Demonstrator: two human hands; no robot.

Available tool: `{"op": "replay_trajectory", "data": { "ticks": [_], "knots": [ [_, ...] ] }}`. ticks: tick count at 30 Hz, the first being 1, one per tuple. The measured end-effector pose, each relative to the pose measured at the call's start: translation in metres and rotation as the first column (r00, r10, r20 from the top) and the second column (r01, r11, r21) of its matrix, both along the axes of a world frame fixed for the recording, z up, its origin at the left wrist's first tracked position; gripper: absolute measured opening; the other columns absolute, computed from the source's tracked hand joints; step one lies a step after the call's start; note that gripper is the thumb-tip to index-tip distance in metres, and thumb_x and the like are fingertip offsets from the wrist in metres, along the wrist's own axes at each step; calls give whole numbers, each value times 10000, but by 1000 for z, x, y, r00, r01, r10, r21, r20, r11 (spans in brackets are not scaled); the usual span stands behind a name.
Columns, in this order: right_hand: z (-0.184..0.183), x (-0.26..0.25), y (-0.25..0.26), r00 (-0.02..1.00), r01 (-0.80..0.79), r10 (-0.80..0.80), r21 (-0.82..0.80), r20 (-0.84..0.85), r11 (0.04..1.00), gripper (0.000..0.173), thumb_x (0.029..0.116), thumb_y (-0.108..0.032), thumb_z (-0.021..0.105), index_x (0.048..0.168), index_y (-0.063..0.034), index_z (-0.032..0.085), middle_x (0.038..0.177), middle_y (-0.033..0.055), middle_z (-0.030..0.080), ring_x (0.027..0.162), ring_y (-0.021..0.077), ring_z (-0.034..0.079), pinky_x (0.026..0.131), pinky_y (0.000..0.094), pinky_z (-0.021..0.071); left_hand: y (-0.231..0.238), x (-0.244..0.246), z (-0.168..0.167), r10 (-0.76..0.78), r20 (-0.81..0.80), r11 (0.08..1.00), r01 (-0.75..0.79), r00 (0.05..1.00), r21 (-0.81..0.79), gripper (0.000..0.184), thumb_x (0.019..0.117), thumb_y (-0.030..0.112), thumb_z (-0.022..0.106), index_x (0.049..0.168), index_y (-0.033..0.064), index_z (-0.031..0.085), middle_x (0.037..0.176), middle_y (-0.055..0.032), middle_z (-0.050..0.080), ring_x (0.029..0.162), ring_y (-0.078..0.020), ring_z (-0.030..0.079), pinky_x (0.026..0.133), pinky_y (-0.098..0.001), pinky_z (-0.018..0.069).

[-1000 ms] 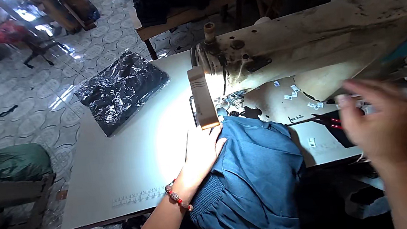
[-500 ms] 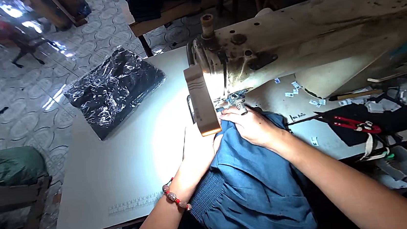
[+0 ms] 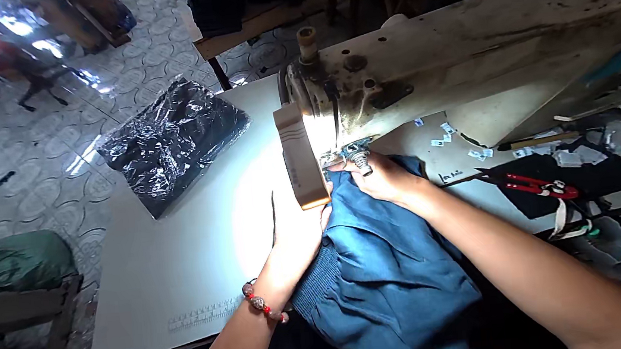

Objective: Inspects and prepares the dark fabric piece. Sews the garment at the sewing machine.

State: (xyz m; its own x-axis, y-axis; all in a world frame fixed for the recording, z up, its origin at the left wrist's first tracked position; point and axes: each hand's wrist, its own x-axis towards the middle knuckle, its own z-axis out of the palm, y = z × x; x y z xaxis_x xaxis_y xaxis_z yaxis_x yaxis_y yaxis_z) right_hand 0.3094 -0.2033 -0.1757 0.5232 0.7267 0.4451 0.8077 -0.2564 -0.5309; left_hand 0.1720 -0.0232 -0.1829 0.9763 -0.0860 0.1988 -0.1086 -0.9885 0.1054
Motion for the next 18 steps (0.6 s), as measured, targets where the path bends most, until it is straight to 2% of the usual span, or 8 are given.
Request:
{"op": "replay_trajectory", "data": {
  "ticks": [2,5,8,10,11,13,14,18],
  "knots": [
    [5,3,1,1000,-15,15,1,3,1000,252,901,110,537,980,32,762,1002,198,733,1083,352,677,993,424,514,0,3,0,13,14,1000,-13,1000,-7,421,1068,352,437,1446,268,602,1577,21,484,1360,-322,503,1063,-598,359],
    [28,-10,-13,998,44,-46,61,39,997,214,907,84,524,937,44,733,981,195,721,1009,327,693,924,425,538,-2,2,-4,-9,91,997,16,996,-82,407,1076,355,432,1415,263,637,1498,-6,569,1342,-322,534,1095,-602,373],
    [62,-29,-74,928,337,-350,110,127,935,270,963,5,504,1072,31,750,1111,198,725,1009,316,714,893,449,584,0,2,-10,-34,119,992,48,992,-120,425,1083,409,413,1396,254,655,1470,-13,598,1354,-304,544,1104,-626,366],
    [76,-29,-136,813,558,-564,81,147,826,306,1003,-26,457,1154,68,706,1183,281,682,1055,418,683,908,550,553,2,1,-13,-31,108,991,45,994,-127,436,1082,432,402,1398,259,648,1489,12,579,1374,-288,525,1118,-633,343],
    [79,-25,-165,735,661,-662,61,147,748,334,1021,-49,434,1206,82,679,1242,319,651,1131,474,646,956,602,512,2,1,-14,-28,102,991,42,994,-131,441,1081,445,398,1395,263,648,1497,18,570,1380,-285,515,1128,-635,327],
    [71,-13,-208,618,781,-775,9,134,624,396,1037,-49,372,1316,83,619,1383,331,573,1311,501,537,1085,633,412,1,3,-12,-35,108,990,49,994,-130,435,1078,431,407,1406,265,638,1499,11,566,1384,-295,516,1126,-683,293],
    [60,-9,-221,597,798,-789,-9,144,603,404,1032,-28,358,1323,88,614,1407,325,561,1342,503,515,1111,640,392,1,4,-11,-37,103,990,50,994,-133,437,1081,425,400,1416,263,631,1504,5,561,1390,-299,511,1129,-693,279],
    [11,-12,-232,615,787,-777,-55,131,614,395,1003,24,375,1280,94,648,1390,303,591,1339,493,531,1110,636,399,0,2,-8,-30,84,990,41,996,-138,426,1079,410,403,1403,274,642,1522,22,546,1399,-279,507,1124,-673,294]
  ]
}}
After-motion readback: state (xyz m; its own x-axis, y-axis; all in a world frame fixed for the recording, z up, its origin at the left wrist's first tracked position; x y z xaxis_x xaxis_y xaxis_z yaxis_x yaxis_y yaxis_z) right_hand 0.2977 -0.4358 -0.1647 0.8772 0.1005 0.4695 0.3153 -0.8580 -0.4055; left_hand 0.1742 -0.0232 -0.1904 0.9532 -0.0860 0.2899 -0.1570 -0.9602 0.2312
